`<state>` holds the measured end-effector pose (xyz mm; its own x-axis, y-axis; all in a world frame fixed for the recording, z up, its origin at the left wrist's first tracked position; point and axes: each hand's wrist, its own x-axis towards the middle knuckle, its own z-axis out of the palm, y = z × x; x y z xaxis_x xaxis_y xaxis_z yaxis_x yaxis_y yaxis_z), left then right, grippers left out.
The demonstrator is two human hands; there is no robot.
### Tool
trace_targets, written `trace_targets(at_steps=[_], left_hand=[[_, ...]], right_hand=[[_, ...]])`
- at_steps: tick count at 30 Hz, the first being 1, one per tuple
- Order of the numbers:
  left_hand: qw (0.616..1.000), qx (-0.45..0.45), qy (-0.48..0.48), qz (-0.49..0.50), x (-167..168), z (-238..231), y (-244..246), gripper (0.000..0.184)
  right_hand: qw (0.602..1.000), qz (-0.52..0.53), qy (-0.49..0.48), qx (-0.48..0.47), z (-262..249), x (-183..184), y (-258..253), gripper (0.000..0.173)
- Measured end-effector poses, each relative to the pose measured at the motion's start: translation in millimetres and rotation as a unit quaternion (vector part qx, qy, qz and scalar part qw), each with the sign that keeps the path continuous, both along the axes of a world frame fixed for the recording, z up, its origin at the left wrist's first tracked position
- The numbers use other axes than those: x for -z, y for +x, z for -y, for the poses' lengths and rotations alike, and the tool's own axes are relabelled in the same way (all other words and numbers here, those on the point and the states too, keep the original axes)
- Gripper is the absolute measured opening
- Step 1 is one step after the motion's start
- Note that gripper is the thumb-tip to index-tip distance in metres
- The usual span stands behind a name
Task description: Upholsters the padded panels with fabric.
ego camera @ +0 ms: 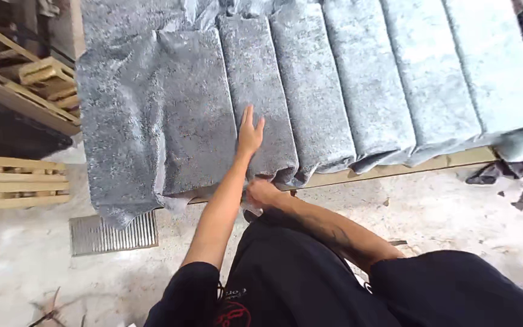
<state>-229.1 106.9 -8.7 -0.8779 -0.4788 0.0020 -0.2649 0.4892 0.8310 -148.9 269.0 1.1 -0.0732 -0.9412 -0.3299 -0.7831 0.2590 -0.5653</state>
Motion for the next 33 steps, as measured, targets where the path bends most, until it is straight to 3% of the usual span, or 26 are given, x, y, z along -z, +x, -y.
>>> trace_targets(at_steps=[2,4,6,8,10,13,18,23,25,26,28,30,32,33], left_hand=[[0.998,-0.028,-0.048,-0.002,19,-19,19,0.06],[0.997,-0.072,-0.038,0.016,21,-28,42,0.059],[0.994,-0.096,0.009,0.053,18,-41,63,0.06],[0.992,-0.103,0.037,0.069,12,-40,61,0.063],[0.992,-0.098,0.045,0.072,10,-35,55,0.066],[0.992,-0.097,0.04,0.076,13,-38,54,0.069],[0.991,-0.083,-0.065,0.084,23,-47,48,0.074],[0.983,-0.096,-0.122,0.099,33,-52,44,0.071],[0.976,-0.112,-0.149,0.115,33,-56,38,0.067],[0.969,-0.119,-0.163,0.14,29,-59,34,0.063],[0.95,-0.143,-0.194,0.198,18,-65,12,0.058],[0.942,-0.146,-0.209,0.219,4,-67,-12,0.054],[0.952,-0.108,-0.218,0.186,1,-54,-48,0.05],[0.961,-0.074,-0.206,0.167,2,-46,-68,0.05]], right_hand=[[0.989,0.066,-0.033,0.132,-36,-11,-5,0.038],[0.953,-0.039,-0.097,0.284,-62,-28,-37,0.037],[0.921,-0.152,-0.06,0.353,-67,-27,-82,0.041],[0.921,-0.199,-0.023,0.335,-52,0,-137,0.063],[0.919,-0.245,-0.011,0.309,-30,28,-187,0.07],[0.907,-0.304,0.002,0.293,7,48,-251,0.068],[0.916,-0.316,-0.001,0.249,90,51,-375,0.065],[0.929,-0.292,0.048,0.222,190,55,-494,0.04],[0.952,-0.196,0.062,0.227,203,51,-517,0.036],[0.961,-0.086,0.057,0.257,199,48,-524,0.033],[0.949,0.055,0.071,0.302,193,33,-531,0.032],[0.967,-0.015,0.08,0.241,185,35,-532,0.035],[0.973,-0.169,0.017,0.158,170,37,-521,0.042],[0.972,-0.197,-0.026,0.127,151,36,-506,0.048]])
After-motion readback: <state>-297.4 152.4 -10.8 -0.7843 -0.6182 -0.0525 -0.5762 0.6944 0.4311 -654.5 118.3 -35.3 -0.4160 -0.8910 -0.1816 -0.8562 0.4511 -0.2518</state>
